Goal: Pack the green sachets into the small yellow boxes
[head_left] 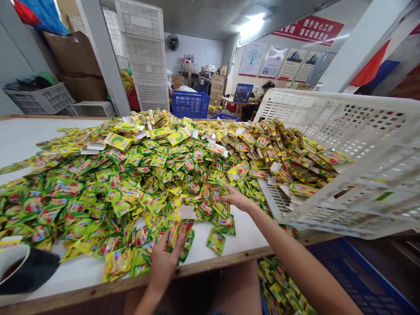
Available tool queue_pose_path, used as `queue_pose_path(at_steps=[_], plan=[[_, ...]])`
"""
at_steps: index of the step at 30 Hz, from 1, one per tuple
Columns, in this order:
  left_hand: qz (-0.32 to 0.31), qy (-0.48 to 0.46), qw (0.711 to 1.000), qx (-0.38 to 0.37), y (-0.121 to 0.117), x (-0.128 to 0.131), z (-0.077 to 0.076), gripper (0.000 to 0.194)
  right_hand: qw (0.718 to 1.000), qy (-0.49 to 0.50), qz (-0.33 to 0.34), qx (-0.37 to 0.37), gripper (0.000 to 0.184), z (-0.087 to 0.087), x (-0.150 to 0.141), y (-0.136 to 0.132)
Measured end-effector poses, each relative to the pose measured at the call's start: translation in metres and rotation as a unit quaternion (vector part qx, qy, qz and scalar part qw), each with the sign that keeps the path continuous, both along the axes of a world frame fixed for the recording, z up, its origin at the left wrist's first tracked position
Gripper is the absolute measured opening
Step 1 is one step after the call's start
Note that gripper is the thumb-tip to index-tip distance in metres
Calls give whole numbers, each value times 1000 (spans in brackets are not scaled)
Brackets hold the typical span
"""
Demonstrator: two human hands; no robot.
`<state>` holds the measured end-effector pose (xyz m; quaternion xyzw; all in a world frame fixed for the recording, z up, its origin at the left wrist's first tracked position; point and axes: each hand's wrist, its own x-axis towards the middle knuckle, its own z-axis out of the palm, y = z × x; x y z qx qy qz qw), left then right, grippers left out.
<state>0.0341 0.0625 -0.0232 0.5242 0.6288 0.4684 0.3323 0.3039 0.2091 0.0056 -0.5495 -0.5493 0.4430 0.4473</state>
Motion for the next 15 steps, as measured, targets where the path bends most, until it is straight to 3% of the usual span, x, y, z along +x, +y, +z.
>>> queue_pose_path(at_steps=[4,9,12,15], plan=[[17,-10,1000,-16,1,0,-1,48,997,-81,-14,2,49,-3,18,-5],[19,-36,999,-25,3,1,5,51,978,-187,-89,39,37,-7,41,-23],[2,-54,999,-5,3,2,9,47,964,-236,-115,38,29,-17,37,-40],[5,-50,999,1,2,2,10,47,958,-261,-118,28,39,-27,18,-47]])
